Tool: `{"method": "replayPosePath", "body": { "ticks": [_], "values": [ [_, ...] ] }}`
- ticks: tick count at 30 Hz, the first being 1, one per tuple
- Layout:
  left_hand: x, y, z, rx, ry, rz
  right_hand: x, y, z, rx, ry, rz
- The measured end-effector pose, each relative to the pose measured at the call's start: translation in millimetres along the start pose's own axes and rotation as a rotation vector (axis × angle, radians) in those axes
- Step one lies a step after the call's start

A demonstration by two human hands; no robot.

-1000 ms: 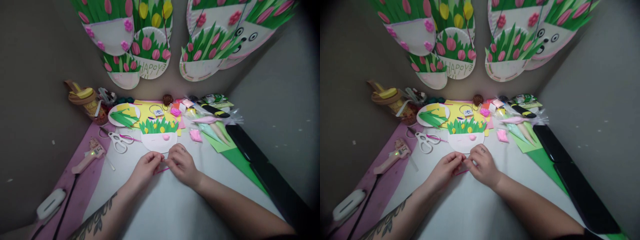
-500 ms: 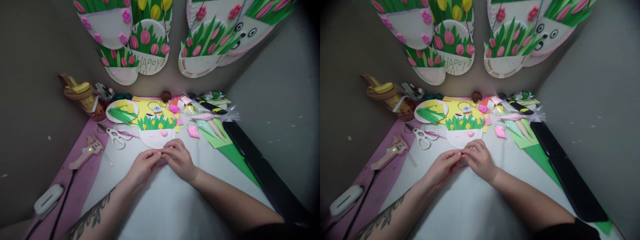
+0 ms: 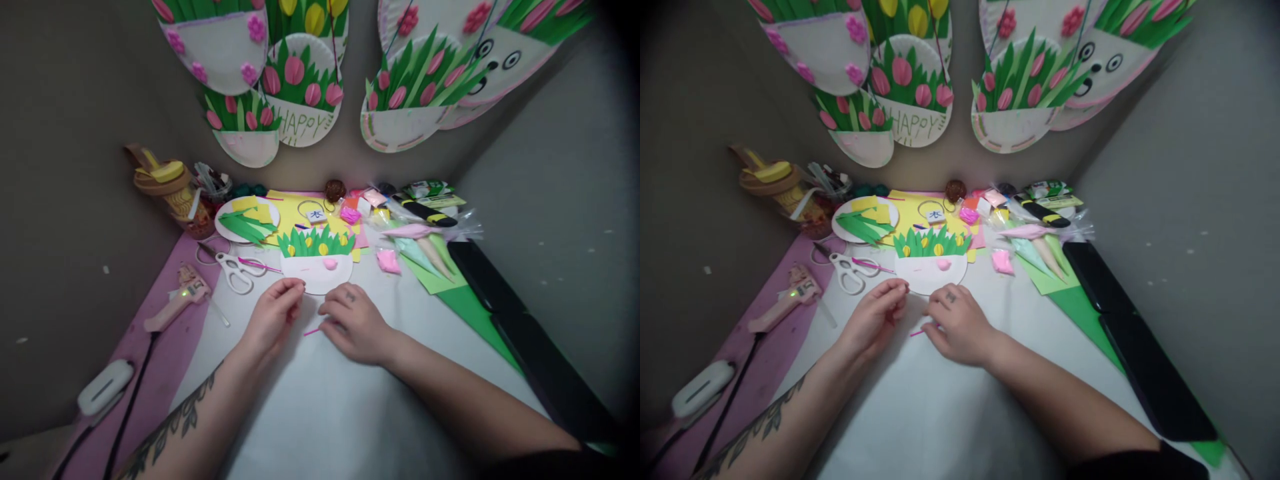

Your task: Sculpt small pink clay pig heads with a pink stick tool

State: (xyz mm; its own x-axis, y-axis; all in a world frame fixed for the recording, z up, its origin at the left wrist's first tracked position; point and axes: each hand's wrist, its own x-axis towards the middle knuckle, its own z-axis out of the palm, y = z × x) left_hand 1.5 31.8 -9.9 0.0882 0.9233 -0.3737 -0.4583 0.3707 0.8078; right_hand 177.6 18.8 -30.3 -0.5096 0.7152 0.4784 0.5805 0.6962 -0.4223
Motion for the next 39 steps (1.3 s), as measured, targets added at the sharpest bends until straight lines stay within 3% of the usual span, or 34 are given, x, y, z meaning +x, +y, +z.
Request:
{"method": "replayPosePath", "body": {
  "ticks": [3, 6, 8, 12, 15, 19, 25, 32, 36, 39],
  "values": [
    [4, 6, -2.9, -0.137, 0.034, 0.024, -3, -5, 5, -0.159, -0.284, 0.041],
    [5, 8, -3.2, -0.187, 0.039, 0.0, -4, -5, 5, -0.004, -0.302, 0.164],
    [4, 9, -2.9, -0.214, 0.035, -0.013, -4, -3, -2, 0.337, -0.155, 0.326],
    [3, 8, -1.4, -0.227, 0.034, -0.019, -1, 5, -24, 1.093, 0.29, 0.617],
    [-1, 4, 2.6, -0.178, 0.014, -0.056, -1, 11, -31, 1.318, 0.448, 0.681],
    [-12, -7, 10.5, -0.092, -0.058, -0.128, -4, 10, -28, 1.271, 0.511, 0.717],
    [-28, -13, 19.0, -0.067, -0.228, -0.163, -5, 0, -23, 1.086, 0.575, 0.594],
    [-30, -12, 19.1, -0.032, -0.243, -0.182, -11, -6, -22, 0.846, 0.498, 0.492],
    [-29, -15, 17.6, -0.062, -0.233, -0.184, -13, -17, -32, 0.673, 0.61, 0.402],
    [-28, -17, 17.5, -0.091, -0.215, -0.186, -14, -23, -38, 0.474, 0.584, 0.323]
  ]
}}
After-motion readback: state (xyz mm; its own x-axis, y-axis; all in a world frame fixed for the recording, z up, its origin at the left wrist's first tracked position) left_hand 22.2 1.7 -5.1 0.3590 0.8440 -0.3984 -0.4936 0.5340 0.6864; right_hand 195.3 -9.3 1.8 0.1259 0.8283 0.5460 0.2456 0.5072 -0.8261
